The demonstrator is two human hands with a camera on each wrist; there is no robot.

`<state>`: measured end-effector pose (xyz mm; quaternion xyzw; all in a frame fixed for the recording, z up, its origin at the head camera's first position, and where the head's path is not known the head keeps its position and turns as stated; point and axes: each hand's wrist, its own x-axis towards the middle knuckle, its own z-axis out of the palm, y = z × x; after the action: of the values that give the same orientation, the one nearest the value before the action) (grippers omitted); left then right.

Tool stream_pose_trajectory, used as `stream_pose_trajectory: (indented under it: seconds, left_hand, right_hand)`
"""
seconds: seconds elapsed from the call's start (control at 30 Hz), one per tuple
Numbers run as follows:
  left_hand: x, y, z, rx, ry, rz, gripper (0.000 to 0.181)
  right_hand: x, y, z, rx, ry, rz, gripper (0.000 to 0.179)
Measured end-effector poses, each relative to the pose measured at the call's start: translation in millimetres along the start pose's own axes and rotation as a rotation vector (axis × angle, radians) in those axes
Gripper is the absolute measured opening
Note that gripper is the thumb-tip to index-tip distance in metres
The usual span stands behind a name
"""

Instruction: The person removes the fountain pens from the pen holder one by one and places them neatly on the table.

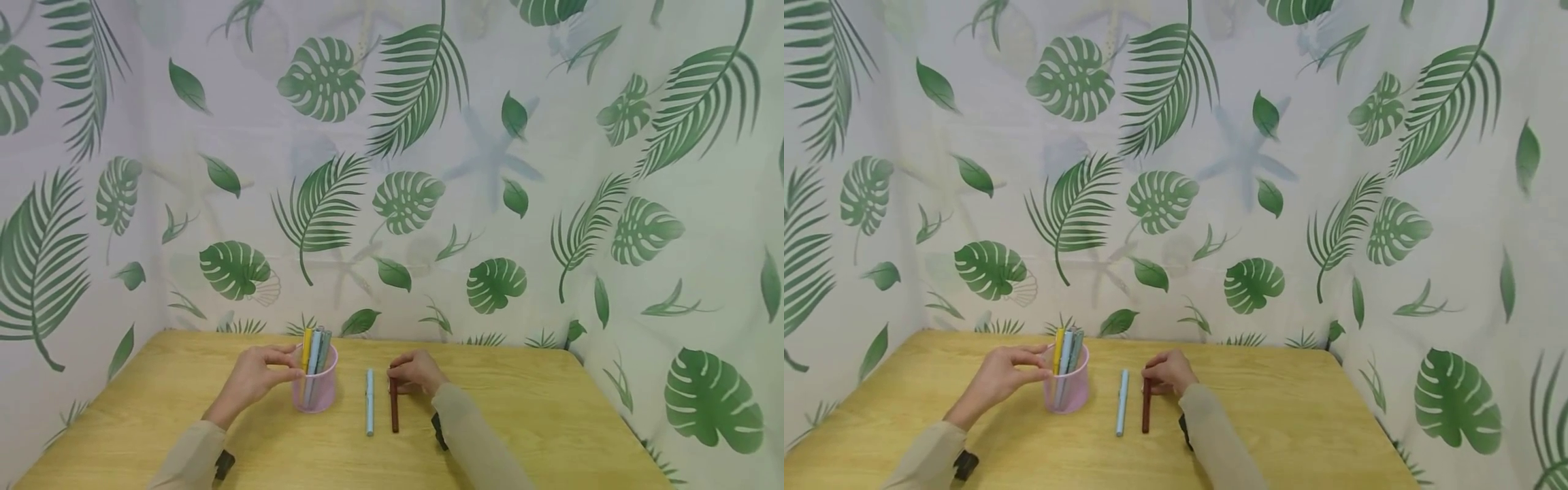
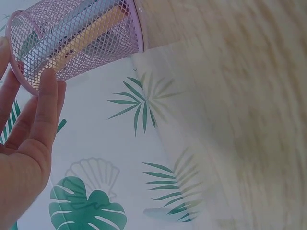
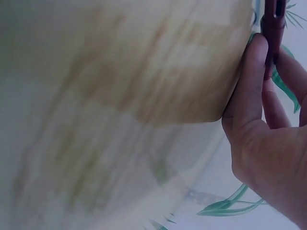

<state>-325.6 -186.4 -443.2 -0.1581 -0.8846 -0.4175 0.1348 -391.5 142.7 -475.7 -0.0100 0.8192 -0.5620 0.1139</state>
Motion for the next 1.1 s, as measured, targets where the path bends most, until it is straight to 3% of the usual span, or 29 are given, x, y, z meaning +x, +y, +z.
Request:
stream_pose_trajectory:
  seconds: [0.47,1.1]
  left_hand:
    - [3.4,0.1,-1.6,0.0,0.001,-0.003,0.009]
    - [1.0,-0.2,0.4,0.004,-0.012,-0.011,0.012]
  right_hand:
    - [4.3,-3.7,1.5,-0.052,-0.018,0.017,0.018]
    - [-1.0,0.2,-0.8,-0.056,-0.063,0.012,0.026]
